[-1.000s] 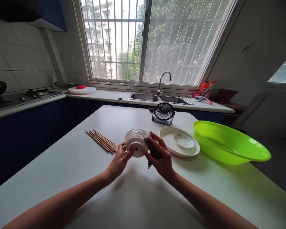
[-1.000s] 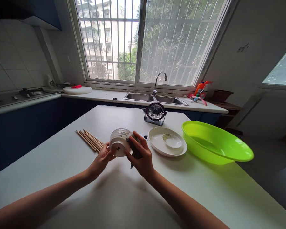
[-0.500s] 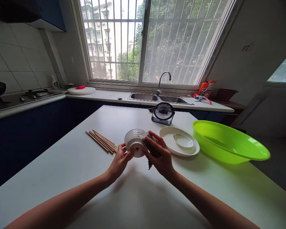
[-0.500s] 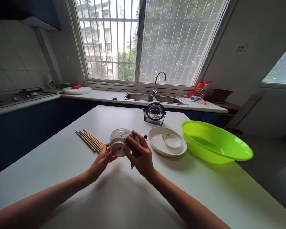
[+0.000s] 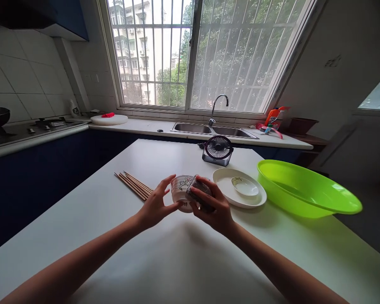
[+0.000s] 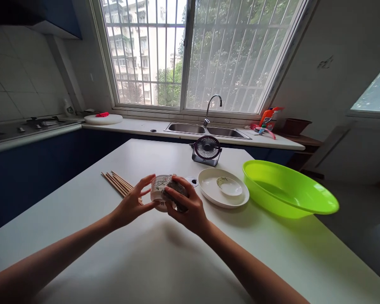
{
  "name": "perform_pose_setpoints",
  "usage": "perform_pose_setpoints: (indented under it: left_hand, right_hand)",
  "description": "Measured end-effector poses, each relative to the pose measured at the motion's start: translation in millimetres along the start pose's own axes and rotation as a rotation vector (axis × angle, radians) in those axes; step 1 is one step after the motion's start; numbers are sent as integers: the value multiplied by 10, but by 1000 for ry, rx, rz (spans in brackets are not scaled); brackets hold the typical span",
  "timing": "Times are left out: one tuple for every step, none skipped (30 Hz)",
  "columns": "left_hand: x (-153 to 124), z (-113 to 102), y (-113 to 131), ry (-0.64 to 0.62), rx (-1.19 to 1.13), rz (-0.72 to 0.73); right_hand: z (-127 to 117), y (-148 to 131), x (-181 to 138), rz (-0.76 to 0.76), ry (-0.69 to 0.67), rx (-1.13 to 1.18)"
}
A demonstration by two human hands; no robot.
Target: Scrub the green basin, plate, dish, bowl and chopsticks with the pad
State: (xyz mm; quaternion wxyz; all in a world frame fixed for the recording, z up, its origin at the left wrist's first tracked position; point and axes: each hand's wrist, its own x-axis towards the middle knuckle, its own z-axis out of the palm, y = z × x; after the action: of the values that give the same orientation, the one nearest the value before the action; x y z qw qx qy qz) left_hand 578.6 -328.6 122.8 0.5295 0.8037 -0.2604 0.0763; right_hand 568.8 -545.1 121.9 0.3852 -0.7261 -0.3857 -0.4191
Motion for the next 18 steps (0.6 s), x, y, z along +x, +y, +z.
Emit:
perform_pose_setpoints:
  left_hand:
    - [8,-24,13,1,78,56]
    - [14,-45,25,-1,154,108]
    - [18,-63,38,-5,224,153]
    - [20,-78,49,-12,282,191]
    - [20,-90,60,-20,328,216]
    - [19,-99,69,-21,363,230]
    - [16,-105,76,-16,394,233]
    - [12,-108,81,-7,420,229]
    - [9,-110,83,6,440,222]
    - [6,-109,83,20,452,215]
    - [5,-108,80,33,454,212]
    - [4,-105,76,44,450,212]
    - [4,-102,70,51,440,212]
    - [4,-98,63,57,428,207]
    - [5,-94,57,58,413,198]
    - [5,-91,51,55,395,186]
    - [5,-87,47,51,374,171]
    - [6,-84,45,48,350,155]
  right_hand:
    - [-1,4,-6,-23,-17,-11]
    - [-3,7,-12,-44,-35,-19]
    - [-6,9,-19,-61,-53,-24]
    - [-8,10,-26,-71,-63,-25]
    - [-9,10,-32,-77,-69,-24]
    - [-10,9,-37,-77,-75,-22]
    - [-11,8,-40,-74,-80,-18]
    - [-12,8,-40,-68,-85,-11]
    - [-13,8,-37,-63,-95,0]
    - [-15,9,-32,-57,-110,16]
    - [-19,11,-25,-55,-129,34]
    - [-24,15,-16,-55,-146,51]
    - [-31,21,-7,-56,-161,63]
    - [-39,28,1,-59,-176,66]
    - [-49,38,10,-62,-187,61]
    - [-60,50,17,-66,-196,53]
    - [-71,65,22,-70,-206,48]
    - [-83,83,26,-71,-219,49]
